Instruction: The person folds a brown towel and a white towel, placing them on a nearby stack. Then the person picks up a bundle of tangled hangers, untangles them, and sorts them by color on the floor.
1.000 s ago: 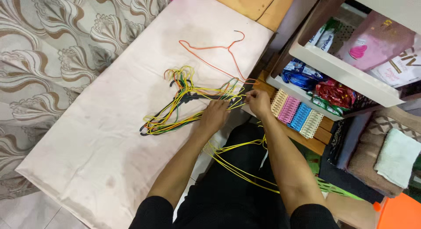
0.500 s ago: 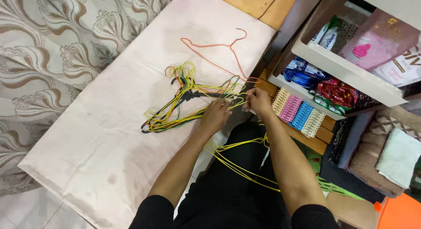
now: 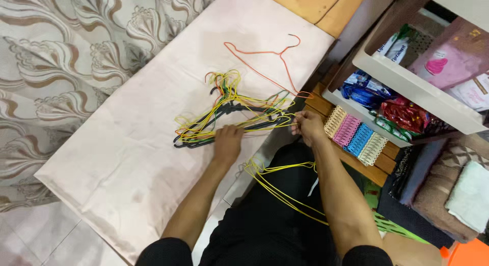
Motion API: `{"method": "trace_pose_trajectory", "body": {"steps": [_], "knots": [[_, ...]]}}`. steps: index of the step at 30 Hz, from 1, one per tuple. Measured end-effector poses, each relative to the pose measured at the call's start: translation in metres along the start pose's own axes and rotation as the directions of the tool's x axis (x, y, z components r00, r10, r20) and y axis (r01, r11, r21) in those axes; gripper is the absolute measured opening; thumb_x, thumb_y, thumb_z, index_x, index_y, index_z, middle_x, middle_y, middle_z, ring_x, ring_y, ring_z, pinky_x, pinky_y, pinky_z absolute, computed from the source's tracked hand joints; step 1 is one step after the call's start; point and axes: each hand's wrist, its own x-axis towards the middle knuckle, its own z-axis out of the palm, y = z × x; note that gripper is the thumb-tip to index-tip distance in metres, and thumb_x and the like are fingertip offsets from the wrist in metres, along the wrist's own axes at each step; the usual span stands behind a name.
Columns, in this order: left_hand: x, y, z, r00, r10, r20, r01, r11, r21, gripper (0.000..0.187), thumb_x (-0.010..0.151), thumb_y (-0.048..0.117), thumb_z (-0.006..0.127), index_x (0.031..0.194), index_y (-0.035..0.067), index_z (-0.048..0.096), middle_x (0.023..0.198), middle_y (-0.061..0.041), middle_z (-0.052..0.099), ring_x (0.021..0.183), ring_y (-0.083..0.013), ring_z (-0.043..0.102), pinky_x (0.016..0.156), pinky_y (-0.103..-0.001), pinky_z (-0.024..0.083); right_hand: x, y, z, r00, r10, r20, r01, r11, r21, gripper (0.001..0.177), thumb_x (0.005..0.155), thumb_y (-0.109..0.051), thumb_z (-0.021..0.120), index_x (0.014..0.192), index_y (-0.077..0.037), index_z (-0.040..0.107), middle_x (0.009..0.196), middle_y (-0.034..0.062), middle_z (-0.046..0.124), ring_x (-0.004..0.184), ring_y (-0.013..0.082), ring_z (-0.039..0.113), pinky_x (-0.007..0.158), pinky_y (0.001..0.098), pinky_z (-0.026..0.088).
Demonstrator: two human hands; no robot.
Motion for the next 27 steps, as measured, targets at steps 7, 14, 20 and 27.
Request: {"method": "trace_pose_trajectory", "body": {"steps": [7, 14, 20, 27], "knots": [[-0.039, -0.073, -0.037, 0.95, -0.254, -0.182, 0.251, 0.967, -0.037, 0.011, 0.089, 0.016, 0.069, 0.098, 0.012, 0.072, 0.108, -0.011, 0.07, 0.107, -0.033, 0.062, 0.095, -0.049, 0.047, -0.004, 0.0, -0.002, 1.0, -0.026, 0.011, 0.026, 1.0, 0.003, 0.014, 0.106, -0.01, 0.05, 0.11, 0.0, 0.058, 0.077, 0.0078, 0.062, 0.06, 0.0172, 0.061, 0.053, 0.0329, 0.054], [-0.068, -0.16, -0.037, 0.776, -0.624, -0.091, 0.602, 0.776, -0.189, 0.031, 0.095, 0.011, 0.062, 0.124, 0.004, 0.072, 0.109, -0.019, 0.072, 0.101, -0.0338, 0.07, 0.09, -0.046, 0.054, -0.007, 0.003, 0.006, 0.998, -0.062, -0.022, 0.062, 0.998, -0.001, 0.015, 0.108, -0.013, 0.049, 0.11, 0.0, 0.057, 0.079, 0.0063, 0.061, 0.059, 0.0163, 0.06, 0.053, 0.0329, 0.053], [-0.073, -0.164, -0.034, 0.708, -0.706, -0.011, 0.666, 0.673, -0.32, 0.029, 0.095, 0.014, 0.067, 0.122, 0.007, 0.072, 0.105, -0.018, 0.074, 0.09, -0.0298, 0.074, 0.08, -0.038, 0.057, -0.014, -0.007, 0.008, 0.998, -0.054, 0.016, 0.054, 0.998, -0.034, 0.014, 0.107, -0.012, 0.047, 0.113, -0.002, 0.055, 0.082, 0.0093, 0.066, 0.059, 0.0175, 0.06, 0.054, 0.0328, 0.051], [-0.055, -0.156, -0.045, 0.84, -0.542, -0.038, 0.537, 0.839, -0.087, 0.04, 0.09, 0.007, 0.065, 0.128, 0.011, 0.073, 0.104, -0.015, 0.072, 0.098, -0.0331, 0.067, 0.095, -0.045, 0.053, -0.016, -0.006, -0.001, 0.985, -0.129, 0.116, 0.121, 0.99, 0.071, 0.018, 0.108, -0.011, 0.047, 0.118, -0.003, 0.059, 0.084, 0.0083, 0.065, 0.066, 0.0167, 0.064, 0.06, 0.0318, 0.055]]}}
